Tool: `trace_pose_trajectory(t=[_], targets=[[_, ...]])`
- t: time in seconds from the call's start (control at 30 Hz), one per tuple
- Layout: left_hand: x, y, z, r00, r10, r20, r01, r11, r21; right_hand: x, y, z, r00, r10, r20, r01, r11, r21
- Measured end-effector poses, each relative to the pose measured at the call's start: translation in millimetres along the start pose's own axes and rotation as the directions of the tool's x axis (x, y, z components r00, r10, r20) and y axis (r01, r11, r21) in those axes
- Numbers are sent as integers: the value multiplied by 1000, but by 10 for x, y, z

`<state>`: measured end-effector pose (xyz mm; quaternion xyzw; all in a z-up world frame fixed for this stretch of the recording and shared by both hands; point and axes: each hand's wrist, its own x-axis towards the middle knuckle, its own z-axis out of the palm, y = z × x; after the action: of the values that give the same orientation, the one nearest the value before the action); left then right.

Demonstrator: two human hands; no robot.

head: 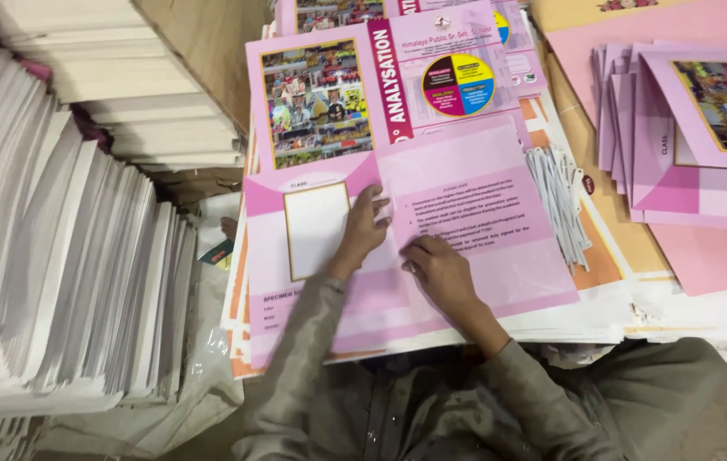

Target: The person repeatedly picks up pink folders, inserts white plastic zip ties through pre-punched holes, and secures them by hand. They then place the assembled folders into a growing stack on the right side of the workspace.

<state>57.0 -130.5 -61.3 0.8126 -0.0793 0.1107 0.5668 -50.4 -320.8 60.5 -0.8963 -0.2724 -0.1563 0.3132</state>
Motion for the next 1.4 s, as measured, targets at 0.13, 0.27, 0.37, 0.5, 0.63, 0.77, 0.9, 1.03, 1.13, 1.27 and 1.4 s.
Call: trace_pose_trajectory(t=[0.13,0.27,0.37,0.5,0.63,0.77,0.9,1.03,1.13,1.27,1.4], targets=[[133,-244,177,994,-2,-111,-1,1000,-29,8,13,-23,999,23,-44,-23,1000,-5],[167,-189,77,997,-29,-78,22,996,-81,68,59,27,997,26,-66,-25,1000,2],[177,28,54,995,-97,-24,96,993,-70,106,121,56,998,60,-30,-60,998,-19],[16,442,28,979,194,-69,-181,970,162,155,161,85,999,53,-4,-53,998,23],[-65,729,-8,950,311,-20,-297,924,241,249,181,110,996,82,37,-81,997,-10],[-38,831,-24,945,325,-18,-308,910,276,319,189,61,996,71,62,-72,997,17],[-29,869,10,962,244,-125,-203,940,276,228,257,-87,975,168,142,-192,966,174],[-90,877,-19,961,234,-147,-206,961,187,-137,667,-559,945,310,-101,-275,924,265],[-104,855,-173,970,191,-152,-164,971,176,-402,1228,-1164,864,417,-281,-369,906,209],[-278,759,-684,980,169,-102,-158,982,107,-556,1618,-1593,804,498,-326,-518,855,29],[-507,700,-1211,977,122,-173,-101,987,124,-417,1554,-1491,910,302,-283,-339,936,-91]])
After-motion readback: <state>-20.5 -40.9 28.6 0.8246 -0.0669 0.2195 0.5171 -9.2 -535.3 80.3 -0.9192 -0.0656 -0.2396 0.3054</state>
